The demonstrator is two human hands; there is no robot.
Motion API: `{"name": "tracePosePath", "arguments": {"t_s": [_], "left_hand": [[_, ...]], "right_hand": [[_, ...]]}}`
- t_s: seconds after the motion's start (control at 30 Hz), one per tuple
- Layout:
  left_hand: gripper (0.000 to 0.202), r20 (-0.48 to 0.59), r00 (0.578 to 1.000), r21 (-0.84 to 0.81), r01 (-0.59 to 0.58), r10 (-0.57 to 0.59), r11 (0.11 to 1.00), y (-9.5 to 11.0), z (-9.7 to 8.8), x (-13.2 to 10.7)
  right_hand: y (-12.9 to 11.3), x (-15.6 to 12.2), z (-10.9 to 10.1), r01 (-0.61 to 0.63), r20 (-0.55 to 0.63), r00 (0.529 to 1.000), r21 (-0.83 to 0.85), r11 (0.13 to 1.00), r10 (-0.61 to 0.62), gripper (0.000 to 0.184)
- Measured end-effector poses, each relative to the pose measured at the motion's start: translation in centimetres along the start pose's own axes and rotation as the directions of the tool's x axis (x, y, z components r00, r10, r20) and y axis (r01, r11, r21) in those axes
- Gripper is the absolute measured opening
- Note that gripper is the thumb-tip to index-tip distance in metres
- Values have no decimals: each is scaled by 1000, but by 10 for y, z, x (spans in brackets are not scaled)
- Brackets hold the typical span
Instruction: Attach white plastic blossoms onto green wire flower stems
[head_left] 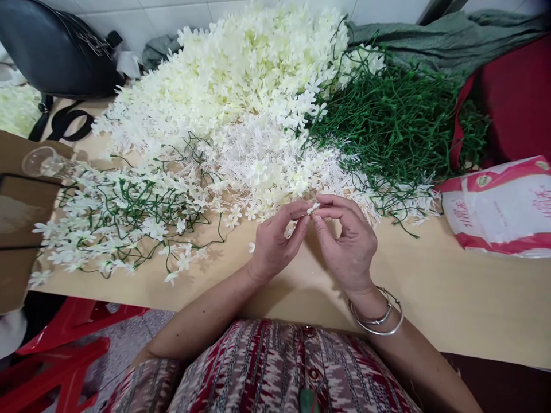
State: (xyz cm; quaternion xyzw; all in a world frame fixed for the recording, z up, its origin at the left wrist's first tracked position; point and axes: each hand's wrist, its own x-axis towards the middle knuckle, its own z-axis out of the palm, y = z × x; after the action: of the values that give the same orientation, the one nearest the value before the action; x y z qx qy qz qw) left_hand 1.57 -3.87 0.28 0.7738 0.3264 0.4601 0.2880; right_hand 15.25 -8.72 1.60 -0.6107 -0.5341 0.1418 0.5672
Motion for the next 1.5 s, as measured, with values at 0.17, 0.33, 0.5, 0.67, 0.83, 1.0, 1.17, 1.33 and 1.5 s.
{"name": "tracePosePath", "arguments": {"t_s": [0.17, 0.33, 0.5, 0.67, 0.83, 1.0, 1.17, 1.33, 1.5], "left_hand": [[21, 48, 985, 135, -169, 164, 976, -5, -4, 2], [18, 90, 959, 172, -279, 267, 945, -4, -6, 3], [19, 125, 945, 185, -322, 303, 928, -4, -5, 1], [19, 64, 974, 94, -221, 216, 971, -1, -3, -2], [27, -56, 992, -122, 104, -112, 987, -1, -9, 1], [24, -72, 983, -177, 154, -169, 972, -3, -10, 3], [15, -42, 997, -132, 56, -62, 990, 3, -7, 3], [12, -72, 996, -37, 56, -59, 998, 11, -21, 14], [13, -32, 999, 132, 24, -20, 991, -1, -33, 46]], "right_hand": [[6, 4, -5, -229, 146, 970, 263, 937, 196, 4], [12, 9, -13, -330, 201, 941, 380, 864, 271, 11], [13, 13, -23, -408, 317, 897, 326, 853, 309, 17], [11, 16, -30, -283, 308, 931, 263, 922, 197, 6], [13, 12, -28, -321, 254, 931, 237, 917, 261, 3], [19, 6, -23, -387, 288, 899, 165, 907, 331, 6], [21, 1, -25, -358, 249, 911, 83, 930, 328, 11], [21, -3, -25, -318, 234, 926, 55, 946, 298, 13], [22, -5, -20, -261, 241, 940, 50, 964, 242, 11]]}}
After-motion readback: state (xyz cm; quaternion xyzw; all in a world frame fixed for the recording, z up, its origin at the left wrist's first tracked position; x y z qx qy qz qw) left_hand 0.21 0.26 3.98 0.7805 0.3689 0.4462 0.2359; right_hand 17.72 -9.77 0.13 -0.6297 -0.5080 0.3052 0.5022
